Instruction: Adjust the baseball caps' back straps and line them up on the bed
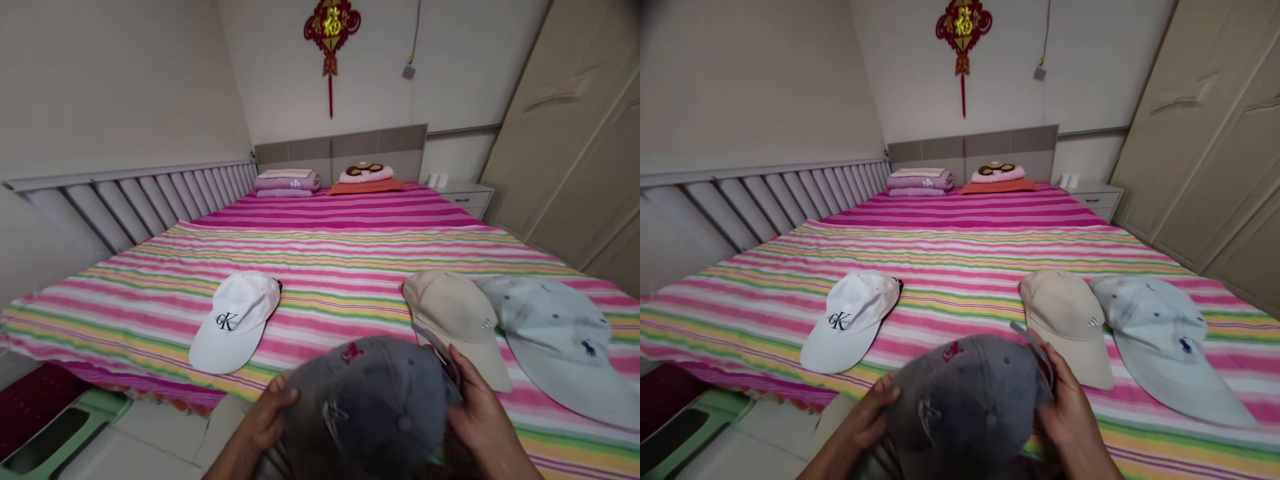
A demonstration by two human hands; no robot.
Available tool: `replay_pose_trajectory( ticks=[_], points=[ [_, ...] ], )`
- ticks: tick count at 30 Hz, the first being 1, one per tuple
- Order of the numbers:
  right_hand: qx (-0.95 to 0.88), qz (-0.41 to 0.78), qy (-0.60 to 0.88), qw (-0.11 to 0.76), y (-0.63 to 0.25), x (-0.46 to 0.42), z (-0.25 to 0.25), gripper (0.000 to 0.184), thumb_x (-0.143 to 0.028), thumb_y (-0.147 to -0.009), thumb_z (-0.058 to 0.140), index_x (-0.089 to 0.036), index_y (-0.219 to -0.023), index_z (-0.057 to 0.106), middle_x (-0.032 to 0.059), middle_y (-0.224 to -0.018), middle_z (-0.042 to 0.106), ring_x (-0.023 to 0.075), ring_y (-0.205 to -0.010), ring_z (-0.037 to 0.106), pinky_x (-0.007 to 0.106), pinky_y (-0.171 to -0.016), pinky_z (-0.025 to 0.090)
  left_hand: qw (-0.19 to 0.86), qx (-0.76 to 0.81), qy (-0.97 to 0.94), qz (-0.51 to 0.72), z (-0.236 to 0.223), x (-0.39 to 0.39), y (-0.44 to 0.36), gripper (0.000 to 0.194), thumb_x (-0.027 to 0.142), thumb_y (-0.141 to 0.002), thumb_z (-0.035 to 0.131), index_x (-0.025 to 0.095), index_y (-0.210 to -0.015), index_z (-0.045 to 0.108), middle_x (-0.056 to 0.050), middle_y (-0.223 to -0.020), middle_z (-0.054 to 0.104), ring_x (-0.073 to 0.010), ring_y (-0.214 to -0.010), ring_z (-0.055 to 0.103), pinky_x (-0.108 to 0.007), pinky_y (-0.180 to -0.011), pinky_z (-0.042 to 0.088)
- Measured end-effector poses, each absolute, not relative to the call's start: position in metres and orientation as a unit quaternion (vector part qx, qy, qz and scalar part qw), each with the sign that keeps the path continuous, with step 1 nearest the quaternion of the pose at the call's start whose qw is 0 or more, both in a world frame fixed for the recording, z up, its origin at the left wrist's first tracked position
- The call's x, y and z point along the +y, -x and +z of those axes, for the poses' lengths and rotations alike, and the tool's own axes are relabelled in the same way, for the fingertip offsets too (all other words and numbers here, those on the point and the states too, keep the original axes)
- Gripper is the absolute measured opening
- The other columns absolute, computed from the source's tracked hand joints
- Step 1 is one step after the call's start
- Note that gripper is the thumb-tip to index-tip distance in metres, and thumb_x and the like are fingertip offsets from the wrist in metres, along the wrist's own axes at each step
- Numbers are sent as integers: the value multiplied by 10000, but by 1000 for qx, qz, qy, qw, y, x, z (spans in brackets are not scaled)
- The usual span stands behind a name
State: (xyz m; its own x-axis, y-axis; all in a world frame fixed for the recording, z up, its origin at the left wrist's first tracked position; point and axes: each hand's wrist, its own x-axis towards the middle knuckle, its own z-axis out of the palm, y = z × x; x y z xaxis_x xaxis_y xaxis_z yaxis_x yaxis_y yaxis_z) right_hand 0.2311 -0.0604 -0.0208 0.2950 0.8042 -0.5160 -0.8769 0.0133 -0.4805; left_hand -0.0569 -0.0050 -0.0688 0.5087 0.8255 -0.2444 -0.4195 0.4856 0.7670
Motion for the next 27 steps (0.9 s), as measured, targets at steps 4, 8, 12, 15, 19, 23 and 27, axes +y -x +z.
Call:
replay_pose_trajectory(
  ticks=[4, 8, 12, 15, 19, 23, 27],
  points=[
    [45, 553, 362, 749, -242, -56, -49, 198, -274, -642, 605, -218, -824, 657, 43, -883, 689, 172, -816, 625, 332, -754, 493, 738, 348, -245, 524, -36, 36, 87, 207, 41, -603, 672, 122, -794, 670, -24, -583, 663, -122, -513, 615, -227, -656, 515],
    [31, 566, 360, 741, -240, -59, -67, 220, -286, -638, 612, -223, -847, 643, 72, -988, 659, 196, -961, 591, 394, -889, 435, 661, 363, -187, 630, 27, 79, 109, 288, 8, -753, 467, 113, -965, 632, -50, -578, 677, -144, -500, 627, -251, -645, 537],
    [32, 590, 349, 727, -233, -64, -77, 225, -274, -640, 621, -193, -847, 655, 92, -1048, 641, 207, -983, 588, 376, -884, 454, 597, 294, -188, 722, 71, 111, 129, 340, 98, -846, 354, 124, -1105, 573, -67, -725, 709, -142, -658, 659, -265, -738, 529],
    [26, 594, 343, 727, -231, -66, -85, 199, -275, -644, 627, -188, -819, 665, 93, -1047, 645, 211, -976, 593, 361, -860, 479, 574, 388, -124, 710, 66, 120, 147, 350, 106, -828, 410, 157, -1147, 544, -28, -711, 704, -124, -607, 648, -262, -709, 538],
    [44, 597, 338, 726, -234, -65, -90, 173, -262, -639, 631, -181, -786, 671, 93, -1002, 664, 208, -930, 612, 334, -781, 518, 568, 465, -71, 675, 26, 111, 170, 391, 62, -812, 369, 102, -1176, 506, -74, -723, 698, -167, -592, 653, -303, -618, 556],
    [58, 599, 339, 723, -234, -62, -91, 132, -241, -632, 638, -178, -744, 670, 87, -941, 685, 198, -880, 627, 321, -755, 523, 557, 492, -48, 667, -2, 95, 182, 376, 58, -799, 374, 96, -1139, 531, -62, -626, 677, -161, -499, 629, -285, -531, 551],
    [41, 599, 345, 721, -234, -62, -92, 92, -229, -639, 647, -178, -714, 664, 84, -927, 690, 199, -881, 628, 348, -813, 499, 544, 503, -45, 670, -8, 90, 188, 348, 70, -794, 402, 119, -1103, 555, -24, -553, 648, -136, -456, 604, -254, -509, 541]
  ],
)
